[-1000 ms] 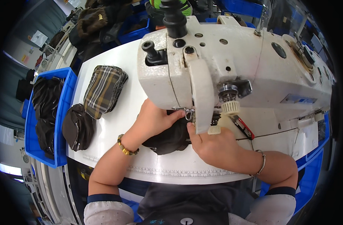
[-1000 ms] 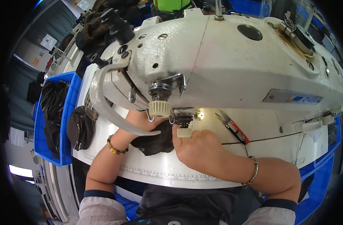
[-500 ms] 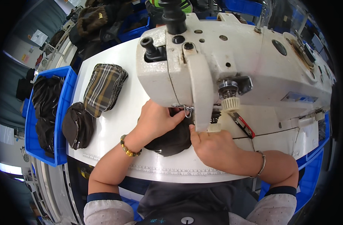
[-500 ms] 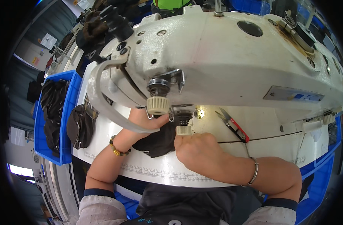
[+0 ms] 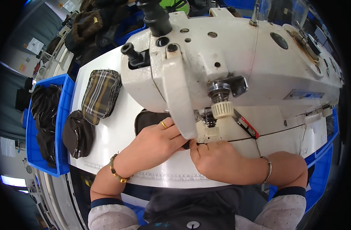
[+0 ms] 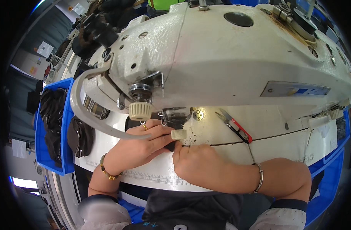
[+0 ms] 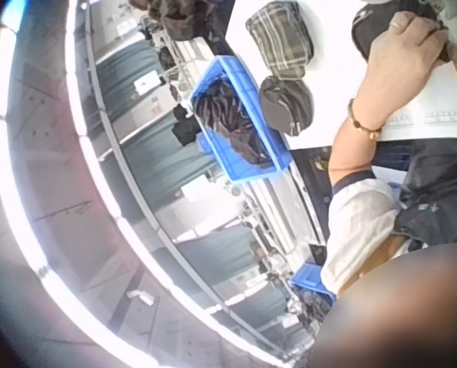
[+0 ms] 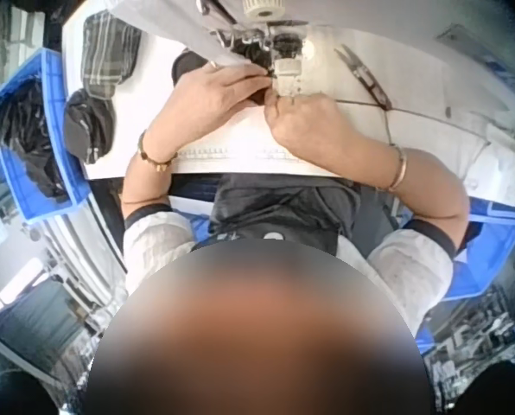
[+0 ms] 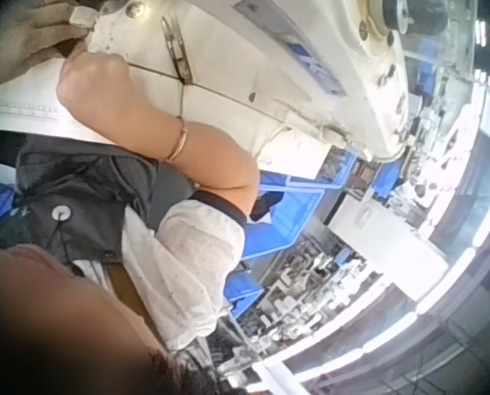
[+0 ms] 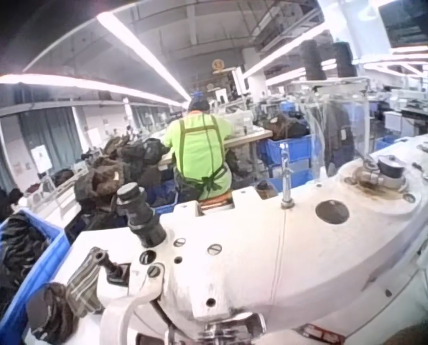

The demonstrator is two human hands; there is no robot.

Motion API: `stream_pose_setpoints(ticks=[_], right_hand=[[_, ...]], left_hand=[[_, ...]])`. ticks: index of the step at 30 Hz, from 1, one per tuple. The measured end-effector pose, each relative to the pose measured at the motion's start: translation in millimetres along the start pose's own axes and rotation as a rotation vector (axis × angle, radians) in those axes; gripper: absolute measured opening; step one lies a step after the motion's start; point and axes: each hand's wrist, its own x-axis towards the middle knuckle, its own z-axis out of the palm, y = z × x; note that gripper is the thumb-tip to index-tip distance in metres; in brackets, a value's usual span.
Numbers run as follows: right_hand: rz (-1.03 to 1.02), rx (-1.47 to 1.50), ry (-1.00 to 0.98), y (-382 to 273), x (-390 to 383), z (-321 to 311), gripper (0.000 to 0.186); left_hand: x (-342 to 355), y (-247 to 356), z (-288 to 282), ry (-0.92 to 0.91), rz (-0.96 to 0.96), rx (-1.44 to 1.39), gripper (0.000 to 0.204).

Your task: Using an industrial sewing machine to assemble components of fabric caps.

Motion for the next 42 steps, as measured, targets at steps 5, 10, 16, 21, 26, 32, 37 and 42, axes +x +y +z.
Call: stream_pose_setpoints(ticks=[5, 10, 16, 21, 26, 32, 37, 42], right_hand=[[0.003, 0.014, -0.054, -0.7, 0.8, -2.5, 0.031], [-0.028, 0.019, -0.049, -1.1, 0.6, -1.3, 0.032], [-0.013, 0.000, -0.059, -2.0, 0.6, -2.1, 0.031], [-0.018, 0.010, -0.058, -1.2, 1.5, -3.2, 0.029], [0.010, -0.024, -0.045, 0.3, 1.4, 4.9, 0.029], [0.087, -0.039, -0.078, 9.7, 8.2, 4.2, 0.020], [0.097, -0.042, -0.065, 17.3, 9.5, 11.2, 0.012], [0.233, 0.013, 0.186, 33.1, 19.0, 20.3, 0.008]], left_hand=[[-3.8, -10.5, 0.7, -0.008, -0.028, -0.037, 0.038], [-0.4, -9.0, 7.1, 0.039, 0.015, -0.077, 0.034], [0.5, -12.0, 8.8, 0.053, 0.054, -0.089, 0.032], [-3.3, -11.0, 11.7, 0.049, 0.015, -0.059, 0.027], [2.5, -14.3, 8.9, 0.052, 0.030, -0.058, 0.021], [8.3, -27.9, 11.0, 0.042, -0.098, -0.069, 0.018], [7.3, -37.3, 15.0, 0.139, -0.075, -0.088, 0.019], [7.0, -30.8, 12.6, 0.085, -0.202, -0.094, 0.018]])
